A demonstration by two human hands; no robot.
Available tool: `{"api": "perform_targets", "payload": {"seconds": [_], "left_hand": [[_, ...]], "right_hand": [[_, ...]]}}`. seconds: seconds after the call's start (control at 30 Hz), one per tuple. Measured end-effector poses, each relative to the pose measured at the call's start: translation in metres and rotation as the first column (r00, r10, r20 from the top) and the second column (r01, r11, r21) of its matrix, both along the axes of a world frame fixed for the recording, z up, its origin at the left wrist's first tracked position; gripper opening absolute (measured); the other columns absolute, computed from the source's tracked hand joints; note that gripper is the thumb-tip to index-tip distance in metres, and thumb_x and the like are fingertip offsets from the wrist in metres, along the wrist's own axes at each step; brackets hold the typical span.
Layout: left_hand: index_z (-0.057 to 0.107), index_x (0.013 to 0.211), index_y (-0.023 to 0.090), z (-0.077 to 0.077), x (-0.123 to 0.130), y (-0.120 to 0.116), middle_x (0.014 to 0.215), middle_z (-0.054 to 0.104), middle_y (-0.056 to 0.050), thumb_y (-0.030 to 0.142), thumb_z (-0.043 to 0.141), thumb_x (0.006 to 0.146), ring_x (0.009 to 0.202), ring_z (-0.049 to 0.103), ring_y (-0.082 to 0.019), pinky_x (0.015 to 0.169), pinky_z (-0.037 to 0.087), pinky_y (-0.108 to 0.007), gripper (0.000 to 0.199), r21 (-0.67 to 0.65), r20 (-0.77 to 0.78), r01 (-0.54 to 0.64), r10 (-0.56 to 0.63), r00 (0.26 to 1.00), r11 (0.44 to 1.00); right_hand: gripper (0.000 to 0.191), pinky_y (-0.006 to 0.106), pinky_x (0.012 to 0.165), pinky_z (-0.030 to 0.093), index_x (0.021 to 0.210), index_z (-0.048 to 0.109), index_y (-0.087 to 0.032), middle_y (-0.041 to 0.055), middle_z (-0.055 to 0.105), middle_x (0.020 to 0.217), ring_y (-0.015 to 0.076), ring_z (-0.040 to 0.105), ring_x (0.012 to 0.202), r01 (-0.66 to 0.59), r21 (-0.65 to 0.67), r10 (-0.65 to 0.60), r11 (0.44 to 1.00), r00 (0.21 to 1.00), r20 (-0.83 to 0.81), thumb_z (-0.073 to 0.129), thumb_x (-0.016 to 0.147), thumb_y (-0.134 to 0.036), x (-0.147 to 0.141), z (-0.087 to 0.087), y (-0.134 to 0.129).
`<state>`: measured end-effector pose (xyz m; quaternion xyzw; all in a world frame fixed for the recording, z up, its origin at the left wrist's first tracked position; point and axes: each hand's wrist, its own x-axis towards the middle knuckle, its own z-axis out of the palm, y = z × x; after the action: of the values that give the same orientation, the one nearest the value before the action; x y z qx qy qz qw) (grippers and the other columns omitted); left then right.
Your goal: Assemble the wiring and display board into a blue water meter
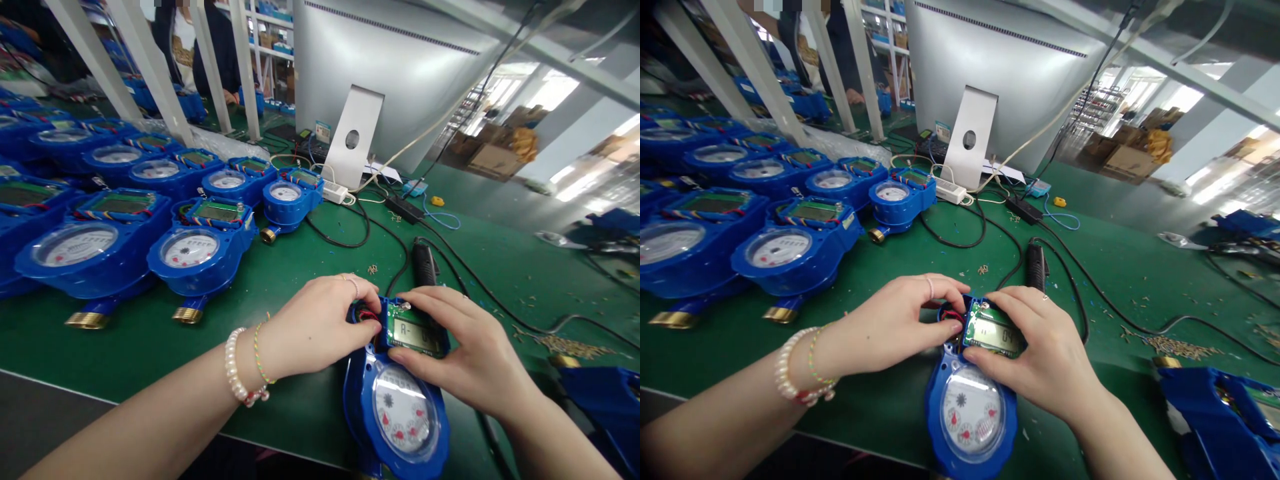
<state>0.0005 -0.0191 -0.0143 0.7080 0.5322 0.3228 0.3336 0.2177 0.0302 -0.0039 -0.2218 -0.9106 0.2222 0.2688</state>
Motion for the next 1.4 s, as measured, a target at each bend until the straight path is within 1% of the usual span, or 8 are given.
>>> {"api": "perform_targets", "payload": {"seconds": [0.1, 0.47, 0.63, 0.87, 1.0, 1.17, 1.3, 1.4], "left_hand": [[0.065, 0.08, 0.021, -0.003, 0.002, 0.0, 0.109, 0.063, 0.006, 0.024, 0.06, 0.08, 0.106, 0.055, -0.008, 0.093, 0.038, -0.019, 0.006, 0.039, 0.009, -0.017, 0.017, 1.0, 0.999], [0.063, 0.076, 0.021, -0.005, 0.002, 0.001, 0.108, 0.063, 0.007, 0.023, 0.059, 0.079, 0.109, 0.054, -0.007, 0.093, 0.037, -0.019, 0.006, 0.027, 0.03, -0.033, 0.032, 0.999, 0.999], [0.063, 0.075, 0.021, -0.005, 0.003, 0.003, 0.11, 0.062, 0.007, 0.023, 0.06, 0.079, 0.108, 0.055, -0.009, 0.092, 0.04, -0.022, 0.005, -0.002, 0.042, -0.038, 0.038, 0.998, 0.999], [0.062, 0.077, 0.021, -0.007, 0.002, 0.003, 0.114, 0.059, 0.007, 0.025, 0.059, 0.08, 0.107, 0.054, -0.008, 0.093, 0.039, -0.022, 0.006, -0.06, 0.095, -0.029, 0.034, 0.995, 0.998], [0.06, 0.079, 0.019, -0.01, 0.002, 0.002, 0.117, 0.057, 0.007, 0.025, 0.057, 0.083, 0.109, 0.052, -0.007, 0.095, 0.037, -0.021, 0.008, -0.089, 0.115, -0.029, 0.039, 0.993, 0.996], [0.059, 0.079, 0.019, -0.012, 0.003, 0.0, 0.115, 0.057, 0.006, 0.023, 0.056, 0.083, 0.108, 0.051, -0.008, 0.094, 0.037, -0.022, 0.006, -0.07, 0.107, -0.026, 0.033, 0.994, 0.997], [0.058, 0.081, 0.019, -0.012, 0.003, 0.001, 0.116, 0.057, 0.007, 0.025, 0.054, 0.086, 0.108, 0.051, -0.008, 0.093, 0.037, -0.022, 0.009, -0.064, 0.087, -0.025, 0.031, 0.996, 0.998], [0.058, 0.08, 0.019, -0.011, 0.002, 0.001, 0.116, 0.057, 0.008, 0.024, 0.054, 0.086, 0.107, 0.052, -0.007, 0.092, 0.038, -0.02, 0.009, -0.08, 0.092, -0.013, 0.021, 0.996, 0.997]], "right_hand": [[0.034, 0.031, 0.091, 0.03, 0.115, 0.056, -0.006, 0.0092, 0.04, 0.111, 0.0261, 0.042, 0.099, 0.009, 0.013, -0.009, 1.0, 1.0, 0.009, 0.055, 0.092, -0.031, -0.001, -0.001, 0.0], [0.036, 0.03, 0.093, 0.03, 0.114, 0.057, -0.005, 0.0096, 0.04, 0.112, 0.0256, 0.041, 0.101, 0.026, -0.04, -0.026, 0.999, 1.0, 0.011, 0.056, 0.091, -0.032, 0.001, -0.004, 0.0], [0.037, 0.028, 0.092, 0.031, 0.112, 0.058, -0.005, 0.0093, 0.041, 0.11, 0.0249, 0.042, 0.099, 0.036, -0.047, -0.036, 0.998, 0.999, 0.006, 0.056, 0.09, -0.034, 0.001, -0.004, 0.0], [0.033, 0.022, 0.09, 0.031, 0.108, 0.056, -0.007, 0.0064, 0.043, 0.106, 0.0206, 0.044, 0.096, 0.03, -0.032, -0.03, 0.999, 1.0, -0.009, 0.055, 0.088, -0.033, -0.003, 0.0, -0.001], [0.033, 0.025, 0.088, 0.032, 0.11, 0.056, -0.007, 0.0065, 0.044, 0.106, 0.0216, 0.045, 0.095, 0.037, -0.04, -0.037, 0.999, 0.999, -0.01, 0.056, 0.089, -0.033, -0.004, -0.002, 0.001], [0.033, 0.03, 0.087, 0.033, 0.111, 0.056, -0.008, 0.0071, 0.044, 0.107, 0.0243, 0.045, 0.095, 0.038, -0.056, -0.038, 0.998, 0.999, -0.012, 0.056, 0.09, -0.033, -0.003, -0.006, 0.003], [0.034, 0.029, 0.086, 0.032, 0.113, 0.055, -0.009, 0.0062, 0.044, 0.106, 0.0237, 0.045, 0.095, 0.046, -0.069, -0.046, 0.997, 0.999, 0.001, 0.054, 0.09, -0.034, 0.0, -0.007, 0.001], [0.036, 0.026, 0.088, 0.032, 0.115, 0.056, -0.009, 0.0052, 0.043, 0.108, 0.0217, 0.045, 0.097, 0.073, -0.126, -0.071, 0.989, 0.997, 0.016, 0.054, 0.09, -0.034, 0.001, -0.008, -0.003]]}}
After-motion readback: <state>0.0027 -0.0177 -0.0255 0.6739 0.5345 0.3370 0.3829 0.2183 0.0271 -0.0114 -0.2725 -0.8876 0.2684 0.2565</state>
